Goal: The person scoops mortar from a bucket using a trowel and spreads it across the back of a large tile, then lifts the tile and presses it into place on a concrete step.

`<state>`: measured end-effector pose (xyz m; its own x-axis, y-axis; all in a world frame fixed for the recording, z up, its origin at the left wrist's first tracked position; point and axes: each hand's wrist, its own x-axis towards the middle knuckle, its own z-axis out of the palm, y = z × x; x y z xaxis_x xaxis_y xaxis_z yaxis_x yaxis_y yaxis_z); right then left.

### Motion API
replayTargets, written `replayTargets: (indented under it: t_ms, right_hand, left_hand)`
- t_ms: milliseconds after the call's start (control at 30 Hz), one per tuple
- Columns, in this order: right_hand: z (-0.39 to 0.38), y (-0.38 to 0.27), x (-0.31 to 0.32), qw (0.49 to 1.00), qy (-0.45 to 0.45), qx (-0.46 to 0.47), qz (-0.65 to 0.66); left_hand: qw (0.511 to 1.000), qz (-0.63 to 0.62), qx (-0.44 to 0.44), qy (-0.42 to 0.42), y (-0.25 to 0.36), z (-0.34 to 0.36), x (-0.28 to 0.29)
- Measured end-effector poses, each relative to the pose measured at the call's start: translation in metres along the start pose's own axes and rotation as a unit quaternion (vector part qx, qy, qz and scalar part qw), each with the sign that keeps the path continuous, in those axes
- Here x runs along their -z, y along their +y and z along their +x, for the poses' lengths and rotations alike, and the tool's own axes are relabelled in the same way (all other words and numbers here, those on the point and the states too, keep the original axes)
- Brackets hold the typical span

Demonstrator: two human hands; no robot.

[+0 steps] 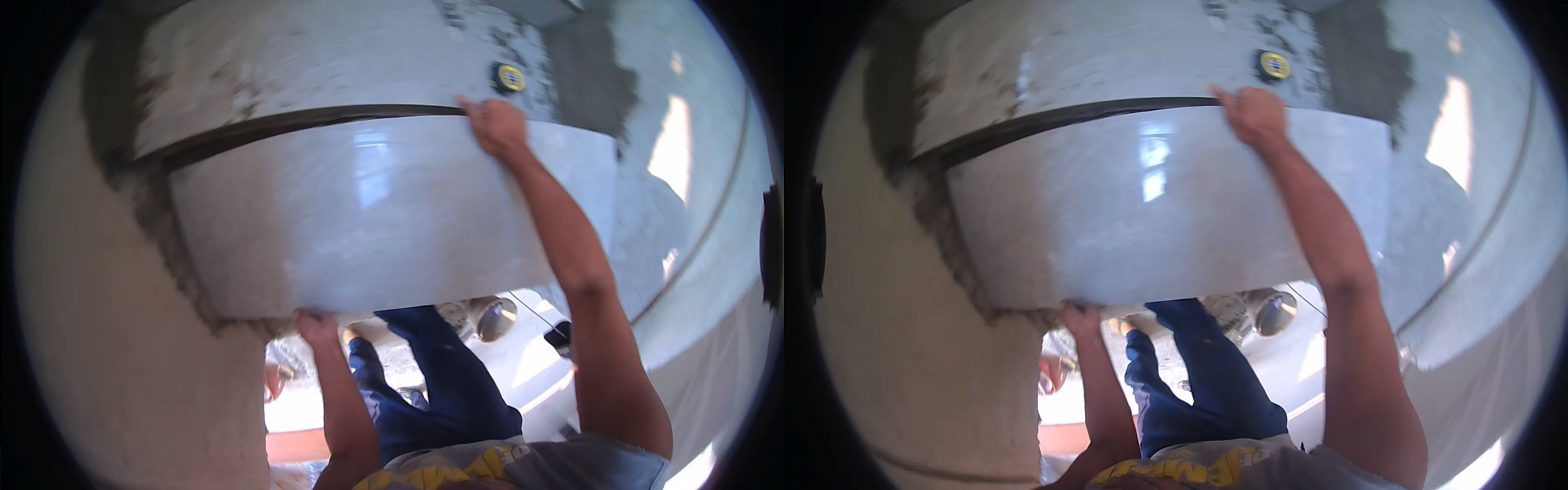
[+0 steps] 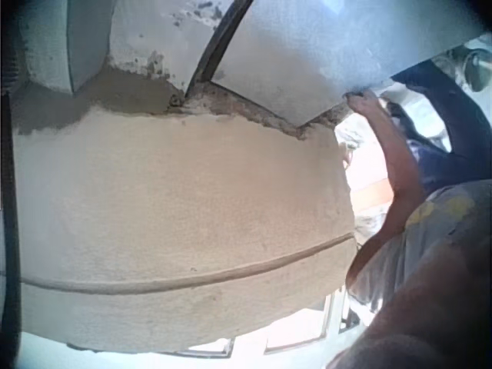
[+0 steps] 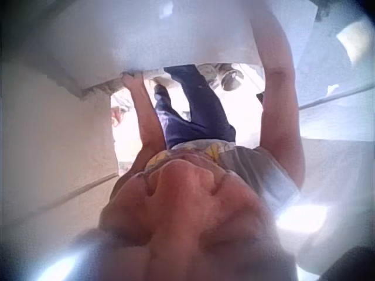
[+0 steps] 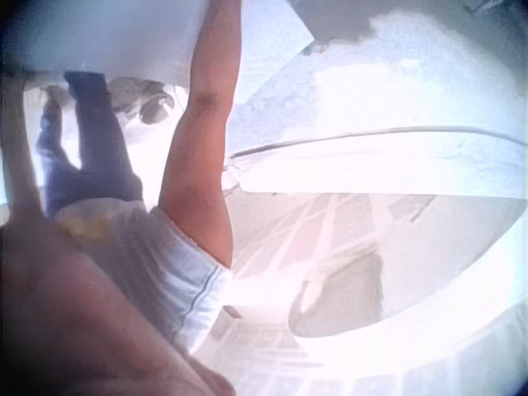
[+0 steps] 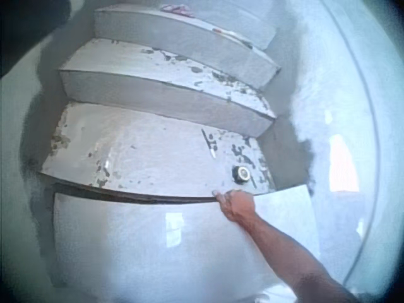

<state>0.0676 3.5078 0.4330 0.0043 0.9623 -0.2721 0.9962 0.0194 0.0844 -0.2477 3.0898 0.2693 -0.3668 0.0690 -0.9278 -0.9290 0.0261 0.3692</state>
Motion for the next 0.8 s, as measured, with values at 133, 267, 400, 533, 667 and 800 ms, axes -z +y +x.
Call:
replayTargets:
  t_ms: [133,267,400,533,667,800]
  right_hand:
    - [-0.001,-0.001,-0.004,1.0,0.014,0.01,0.011]
    - [-0.003,0.012,-0.016,0.997,0.042,0.037,0.061]
    - [-0.008,0.019,-0.041,0.993,0.085,0.03,0.079]
    - [-0.014,0.022,-0.061,0.986,0.12,0.044,0.104]
    - [-0.015,0.029,-0.08,0.971,0.182,0.061,0.141]
    - [-0.012,0.023,-0.075,0.978,0.144,0.046,0.142]
  left_hand:
    - [0.998,-0.042,0.039,0.028,-0.001,0.005,-0.011]
    - [0.999,-0.037,0.011,0.028,-0.009,0.011,-0.018]
    - [0.999,-0.018,0.007,0.047,-0.008,-0.008,-0.036]
    - [0.998,-0.043,0.017,0.039,-0.007,-0.002,-0.035]
    - [0.997,-0.067,0.017,0.037,-0.014,0.019,-0.024]
    - [0.995,-0.099,0.033,0.005,-0.008,0.045,-0.003]
